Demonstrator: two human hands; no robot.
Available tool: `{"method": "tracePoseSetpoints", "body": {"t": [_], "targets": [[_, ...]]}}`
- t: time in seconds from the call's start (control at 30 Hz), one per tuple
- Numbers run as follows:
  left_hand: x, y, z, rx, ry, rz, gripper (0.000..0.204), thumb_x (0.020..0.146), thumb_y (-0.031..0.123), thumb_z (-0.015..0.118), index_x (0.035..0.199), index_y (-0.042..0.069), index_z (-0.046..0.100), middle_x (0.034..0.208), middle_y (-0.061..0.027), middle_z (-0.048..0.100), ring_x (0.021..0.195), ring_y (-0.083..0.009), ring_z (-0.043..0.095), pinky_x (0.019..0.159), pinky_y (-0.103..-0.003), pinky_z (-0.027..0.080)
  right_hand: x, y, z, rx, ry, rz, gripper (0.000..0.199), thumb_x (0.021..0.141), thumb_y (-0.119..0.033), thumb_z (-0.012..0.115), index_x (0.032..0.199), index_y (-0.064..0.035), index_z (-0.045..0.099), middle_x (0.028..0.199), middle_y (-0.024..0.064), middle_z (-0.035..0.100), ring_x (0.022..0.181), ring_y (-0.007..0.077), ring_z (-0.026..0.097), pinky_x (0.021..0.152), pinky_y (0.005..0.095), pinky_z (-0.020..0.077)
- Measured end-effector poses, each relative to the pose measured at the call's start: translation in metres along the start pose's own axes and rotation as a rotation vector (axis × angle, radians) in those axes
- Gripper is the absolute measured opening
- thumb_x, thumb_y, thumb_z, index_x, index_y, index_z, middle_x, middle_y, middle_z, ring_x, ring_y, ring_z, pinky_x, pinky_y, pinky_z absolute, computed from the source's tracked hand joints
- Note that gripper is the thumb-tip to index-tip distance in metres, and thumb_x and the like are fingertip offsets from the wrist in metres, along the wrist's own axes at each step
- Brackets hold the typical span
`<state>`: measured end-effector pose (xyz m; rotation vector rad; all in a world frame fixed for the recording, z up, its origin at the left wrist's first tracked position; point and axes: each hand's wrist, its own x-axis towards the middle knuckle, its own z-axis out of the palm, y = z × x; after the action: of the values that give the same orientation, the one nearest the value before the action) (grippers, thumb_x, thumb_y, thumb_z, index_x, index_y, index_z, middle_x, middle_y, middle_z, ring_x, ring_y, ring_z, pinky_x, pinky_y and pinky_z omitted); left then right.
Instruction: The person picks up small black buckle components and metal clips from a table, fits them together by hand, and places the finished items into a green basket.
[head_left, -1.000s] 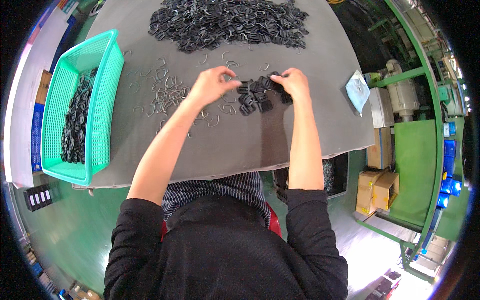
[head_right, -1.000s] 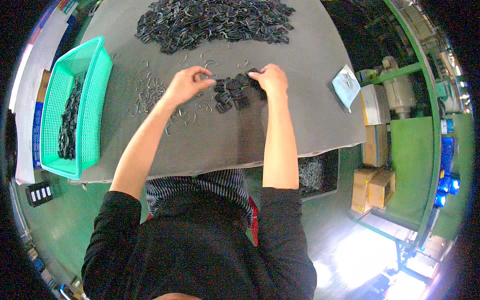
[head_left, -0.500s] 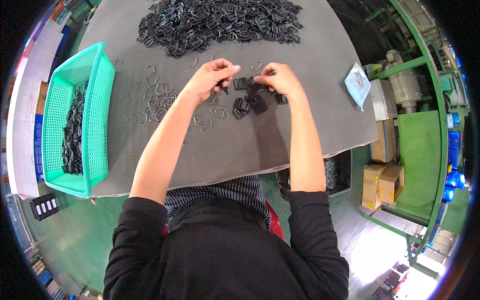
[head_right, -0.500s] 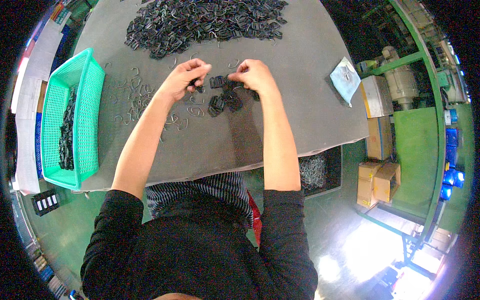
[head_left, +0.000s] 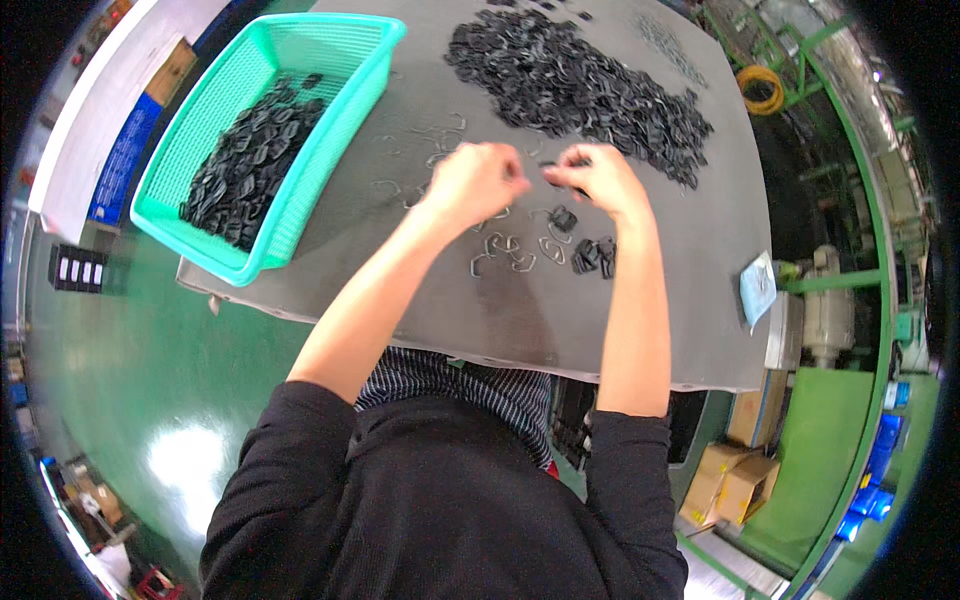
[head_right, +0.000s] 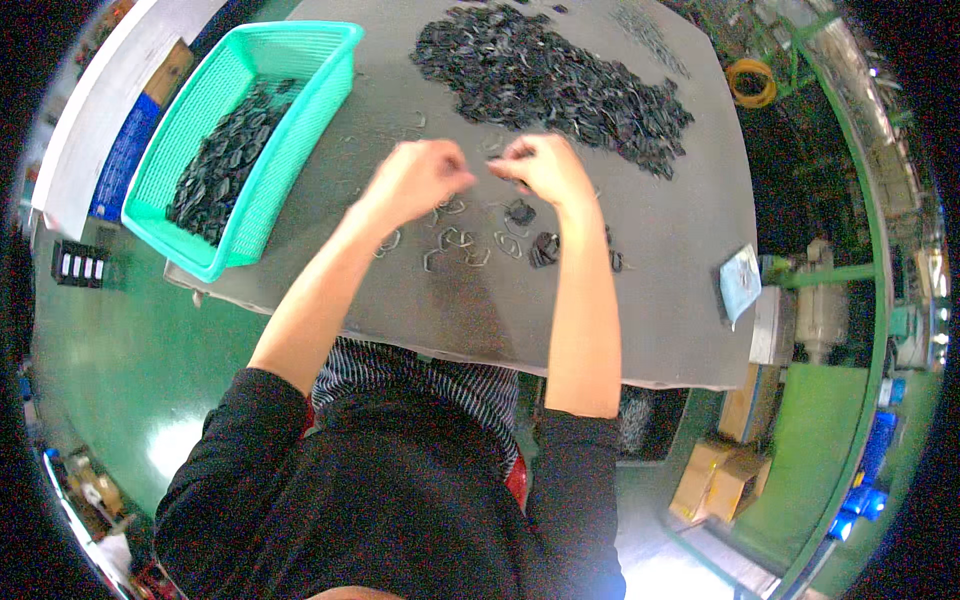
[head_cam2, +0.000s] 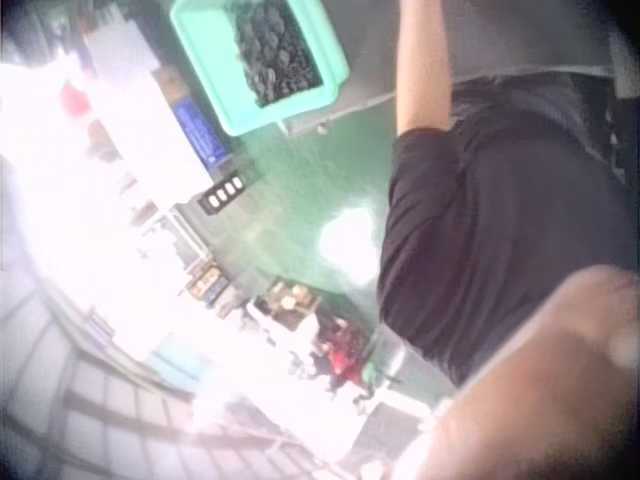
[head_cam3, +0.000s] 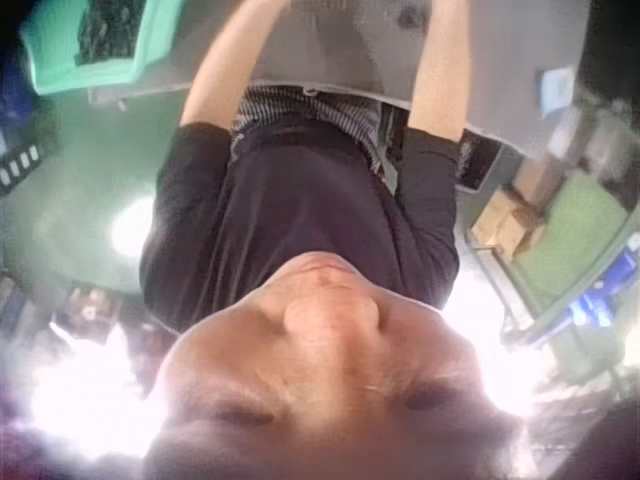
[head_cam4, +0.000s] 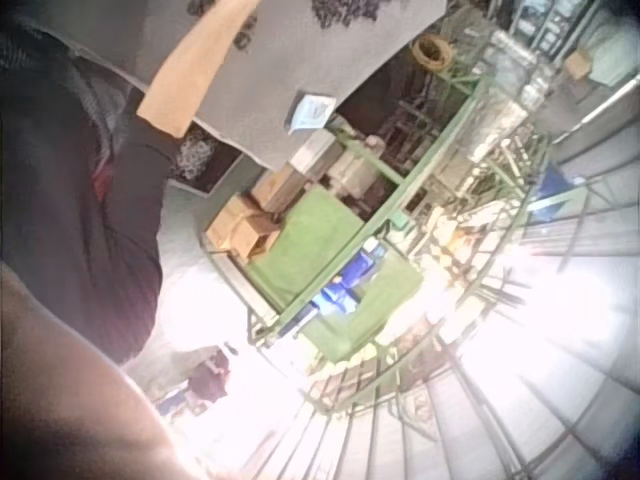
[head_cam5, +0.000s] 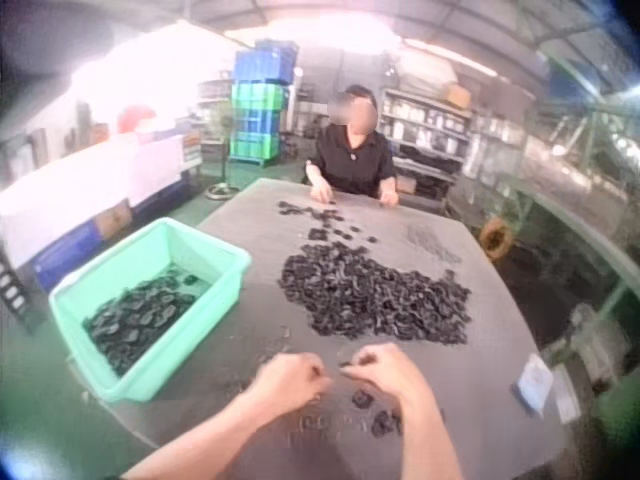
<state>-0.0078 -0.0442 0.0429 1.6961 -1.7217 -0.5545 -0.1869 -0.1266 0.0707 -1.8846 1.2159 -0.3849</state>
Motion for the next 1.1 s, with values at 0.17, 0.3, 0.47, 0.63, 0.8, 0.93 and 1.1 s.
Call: {"method": "tracePoseSetpoints", "body": {"t": [0.17, 0.3, 0.47, 0.63, 0.8, 0.93, 1.1], "targets": [[-0.048, -0.018, -0.158, 0.402, 0.639, -0.128, 0.023, 0.085, 0.026, 0.057, 0.095, 0.006, 0.063, 0.081, -0.0163, 0.065, 0.073, -0.0320, 0.063, 0.066, -0.039, 0.048, 0.041, -0.148, 0.085, 0.203, 0.021, -0.470, 0.031, 0.072, -0.029, 0.075, 0.084, -0.0021, 0.066, 0.069, 0.0050, 0.063, 0.060, 0.0123, 0.060, 0.051, 0.0240, 0.0461], [-0.064, -0.048, -0.216, 0.887, 0.761, -0.120, 0.030, 0.085, 0.031, 0.058, 0.104, 0.008, 0.061, 0.109, -0.0130, 0.058, 0.106, -0.0306, 0.052, 0.092, -0.039, 0.039, 0.043, -0.212, 0.136, 0.065, 0.358, -0.686, 0.057, 0.068, -0.039, 0.076, 0.105, 0.0008, 0.059, 0.109, 0.0204, 0.059, 0.092, 0.0252, 0.063, 0.076, 0.0344, 0.0511], [-0.052, -0.014, -0.143, 0.282, 0.608, 0.011, 0.018, 0.083, 0.019, 0.060, 0.095, 0.005, 0.062, 0.090, -0.0125, 0.062, 0.083, -0.0288, 0.061, 0.074, -0.038, 0.047, 0.015, -0.107, 0.077, 0.075, 0.313, -0.523, 0.035, 0.070, -0.030, 0.073, 0.096, -0.0073, 0.066, 0.097, 0.0140, 0.065, 0.094, 0.0278, 0.061, 0.082, 0.0375, 0.0481], [-0.006, 0.020, 0.008, 0.120, 0.019, 0.036, 0.026, 0.080, 0.029, 0.065, 0.095, 0.007, 0.062, 0.092, -0.0122, 0.065, 0.085, -0.0282, 0.063, 0.073, -0.038, 0.049, -0.052, 0.104, -0.020, -0.404, 0.536, 0.268, 0.036, 0.070, -0.030, 0.074, 0.098, -0.0105, 0.063, 0.098, 0.0093, 0.065, 0.099, 0.0237, 0.060, 0.085, 0.0362, 0.0469], [0.011, 0.023, 0.106, 0.212, 0.025, 0.174, 0.029, 0.074, 0.024, 0.071, 0.093, 0.006, 0.060, 0.084, -0.0143, 0.062, 0.084, -0.0301, 0.061, 0.074, -0.038, 0.048, -0.071, 0.150, -0.022, -0.301, 0.533, 0.244, 0.033, 0.069, -0.025, 0.076, 0.092, -0.0071, 0.063, 0.085, 0.0079, 0.065, 0.080, 0.0232, 0.062, 0.070, 0.0360, 0.0495], [0.020, -0.003, 0.111, -0.001, -0.151, 0.273, 0.028, 0.072, 0.015, 0.070, 0.096, 0.004, 0.060, 0.078, -0.0150, 0.059, 0.073, -0.0272, 0.058, 0.068, -0.037, 0.046, -0.084, 0.154, -0.036, 0.524, 0.424, 0.243, 0.021, 0.074, -0.020, 0.073, 0.086, -0.0050, 0.064, 0.073, 0.0004, 0.061, 0.064, 0.0052, 0.056, 0.049, 0.0216, 0.0413], [0.019, 0.010, 0.068, -1.041, -0.531, -0.325, 0.017, 0.085, 0.017, 0.063, 0.096, 0.006, 0.057, 0.087, -0.0007, 0.059, 0.076, -0.0092, 0.060, 0.059, -0.023, 0.048, -0.097, 0.123, -0.019, -0.266, 0.346, 0.427, 0.034, 0.069, -0.036, 0.074, 0.086, -0.0062, 0.068, 0.087, 0.0122, 0.068, 0.084, 0.0246, 0.064, 0.076, 0.0355, 0.0490]]}}
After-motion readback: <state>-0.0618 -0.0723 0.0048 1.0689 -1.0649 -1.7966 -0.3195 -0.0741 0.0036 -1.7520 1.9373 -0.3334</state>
